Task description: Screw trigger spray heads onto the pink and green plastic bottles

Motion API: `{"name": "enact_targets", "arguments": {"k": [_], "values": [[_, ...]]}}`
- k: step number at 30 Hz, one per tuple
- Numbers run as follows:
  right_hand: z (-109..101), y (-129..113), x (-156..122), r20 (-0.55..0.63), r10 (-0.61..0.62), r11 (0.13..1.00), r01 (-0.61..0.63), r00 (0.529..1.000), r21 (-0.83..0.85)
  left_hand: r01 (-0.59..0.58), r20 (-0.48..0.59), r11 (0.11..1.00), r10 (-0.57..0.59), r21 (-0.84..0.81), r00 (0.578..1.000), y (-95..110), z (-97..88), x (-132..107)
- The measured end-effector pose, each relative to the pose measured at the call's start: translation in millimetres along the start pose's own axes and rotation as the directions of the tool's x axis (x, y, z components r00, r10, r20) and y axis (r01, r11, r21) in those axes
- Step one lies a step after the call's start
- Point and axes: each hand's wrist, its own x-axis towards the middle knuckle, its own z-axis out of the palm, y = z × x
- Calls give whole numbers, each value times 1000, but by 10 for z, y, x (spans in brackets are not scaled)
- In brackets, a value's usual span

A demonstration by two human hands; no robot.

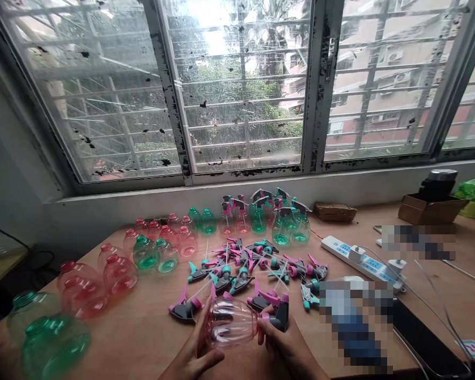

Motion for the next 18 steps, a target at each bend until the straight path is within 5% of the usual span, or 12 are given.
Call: {"name": "enact_targets", "arguments": {"k": [18], "values": [[10,-31,-8,13,13,999,-13,1000,-30,64,-4,996,-64,-64,998,151,50,-24]]}}
